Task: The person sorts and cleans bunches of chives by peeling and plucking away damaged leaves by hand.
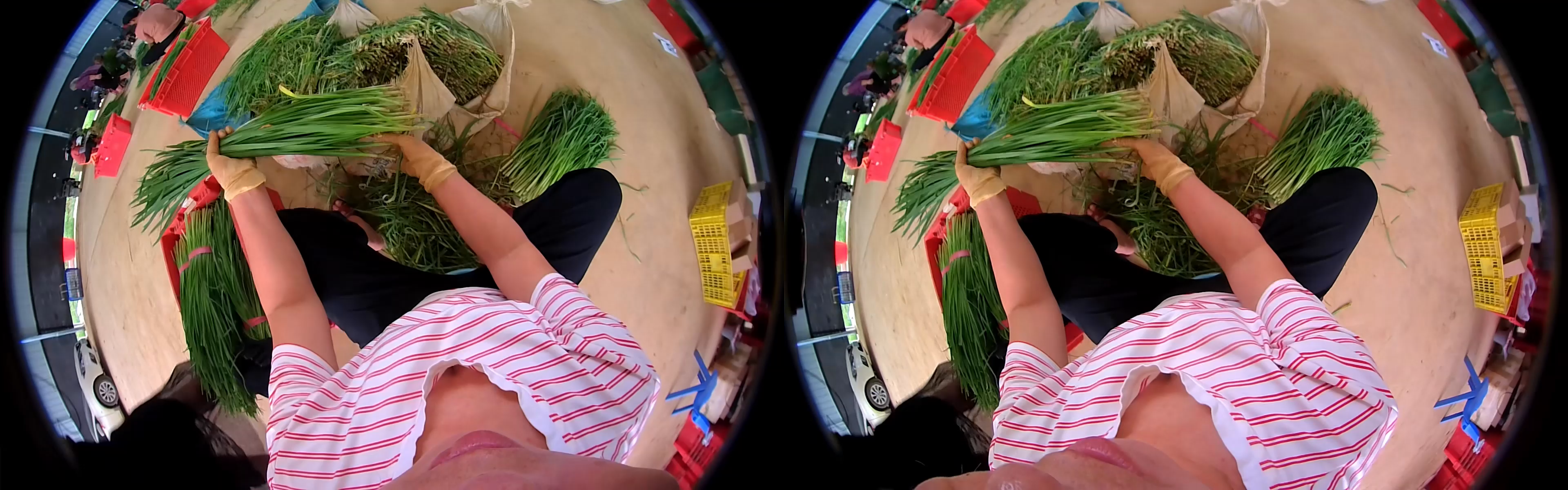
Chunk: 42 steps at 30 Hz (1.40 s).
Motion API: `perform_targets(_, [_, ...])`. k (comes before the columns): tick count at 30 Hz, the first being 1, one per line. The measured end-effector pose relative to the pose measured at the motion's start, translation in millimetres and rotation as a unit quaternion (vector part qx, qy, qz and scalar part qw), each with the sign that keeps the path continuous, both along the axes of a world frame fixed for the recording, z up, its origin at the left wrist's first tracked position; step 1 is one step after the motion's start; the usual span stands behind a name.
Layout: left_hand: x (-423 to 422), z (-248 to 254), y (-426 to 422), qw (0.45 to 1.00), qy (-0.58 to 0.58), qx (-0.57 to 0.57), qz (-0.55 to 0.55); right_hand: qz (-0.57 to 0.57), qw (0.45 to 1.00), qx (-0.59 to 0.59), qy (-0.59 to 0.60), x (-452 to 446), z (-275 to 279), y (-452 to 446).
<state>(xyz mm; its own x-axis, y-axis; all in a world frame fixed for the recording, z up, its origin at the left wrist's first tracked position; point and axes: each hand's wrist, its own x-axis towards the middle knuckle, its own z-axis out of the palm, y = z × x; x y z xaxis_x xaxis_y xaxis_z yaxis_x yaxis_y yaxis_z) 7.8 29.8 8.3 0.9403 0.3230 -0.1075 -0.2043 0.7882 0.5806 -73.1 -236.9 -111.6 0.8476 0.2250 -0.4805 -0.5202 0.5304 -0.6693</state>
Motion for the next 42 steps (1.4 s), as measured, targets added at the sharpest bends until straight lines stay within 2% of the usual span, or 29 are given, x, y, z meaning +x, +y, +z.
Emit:
perform_targets(2, [3, -3, 1, 1.000, 0.007, 0.004, 0.005, -0.013, 1.000, -0.024, 0.006, 5, -11, 5])
perform_targets(5, [4, -3, -1, 0.999, 0.034, 0.003, 0.017, -0.119, 0.979, -0.112, -0.124, 8, -9, 10])
perform_targets(8, [1, -3, -5, 0.999, 0.045, -0.005, 0.005, -0.126, 0.974, -0.110, -0.156, 11, -12, 8])
perform_targets(12, [8, -10, 5, 0.999, 0.035, 0.001, -0.006, -0.091, 0.991, 0.030, -0.093, 12, -28, -3])
perform_targets(15, [13, -17, 20, 0.999, 0.033, 0.001, -0.007, -0.171, 0.971, 0.158, -0.047, 8, -58, -31])
perform_targets(16, [15, -20, 26, 0.999, 0.036, -0.002, -0.001, -0.229, 0.963, 0.142, -0.028, -1, -56, -48])
perform_targets(17, [17, -22, 32, 0.999, 0.035, -0.002, -0.002, -0.281, 0.942, 0.183, -0.031, -8, -54, -62])
perform_targets(18, [21, -25, 41, 0.999, 0.042, -0.019, -0.001, -0.424, 0.849, 0.313, 0.041, -9, -56, -73])
perform_targets(19, [25, -27, 45, 0.998, 0.047, -0.036, -0.001, -0.464, 0.834, 0.298, 0.016, -15, -54, -82])
perform_targets(21, [27, -29, 47, 0.998, 0.052, -0.038, 0.004, -0.358, 0.924, 0.099, -0.094, -21, -53, -98])
perform_targets(22, [26, -26, 45, 0.997, 0.063, -0.044, 0.015, -0.362, 0.922, 0.100, -0.094, -23, -38, -96])
perform_targets(23, [24, -23, 43, 0.996, 0.073, -0.050, 0.026, -0.311, 0.934, -0.047, -0.170, -20, -21, -93])
perform_targets(24, [23, -23, 41, 0.997, 0.068, -0.038, 0.019, -0.252, 0.918, -0.192, -0.240, -18, -5, -86])
perform_targets(25, [22, -25, 41, 0.997, 0.066, -0.035, 0.016, -0.255, 0.917, -0.191, -0.241, -13, 1, -77])
perform_targets(27, [21, -28, 40, 0.999, 0.040, -0.022, -0.013, -0.169, 0.924, -0.215, -0.267, -2, 11, -63])
perform_targets(28, [21, -29, 40, 0.999, 0.045, -0.013, -0.011, -0.138, 0.954, -0.133, -0.229, 2, 14, -63])
perform_targets(29, [22, -29, 42, 0.999, 0.043, -0.012, -0.012, -0.140, 0.954, -0.132, -0.231, 3, 17, -63])
perform_targets(31, [20, -26, 40, 0.998, 0.064, -0.022, -0.010, -0.163, 0.968, -0.033, -0.188, 8, 13, -63])
perform_targets(32, [19, -26, 40, 0.997, 0.062, -0.032, -0.017, -0.163, 0.968, -0.033, -0.188, 10, 10, -65])
perform_targets(34, [14, -21, 34, 0.998, 0.055, -0.025, -0.017, -0.239, 0.958, -0.024, -0.156, 12, -4, -73])
perform_targets(35, [10, -21, 33, 0.998, 0.048, -0.019, -0.018, -0.323, 0.938, 0.039, -0.117, 12, -8, -83])
perform_targets(37, [13, -23, 40, 0.999, 0.045, -0.020, -0.011, -0.407, 0.895, 0.149, -0.110, 6, -26, -109])
perform_targets(38, [15, -25, 42, 0.999, 0.040, -0.021, -0.008, -0.406, 0.895, 0.147, -0.111, 4, -29, -110])
perform_targets(40, [15, -23, 38, 0.999, 0.042, -0.027, -0.002, -0.344, 0.923, 0.016, -0.170, -28, -2, -101])
perform_targets(42, [16, -22, 36, 0.999, 0.038, -0.029, 0.005, -0.172, 0.957, -0.112, -0.206, -42, 12, -78])
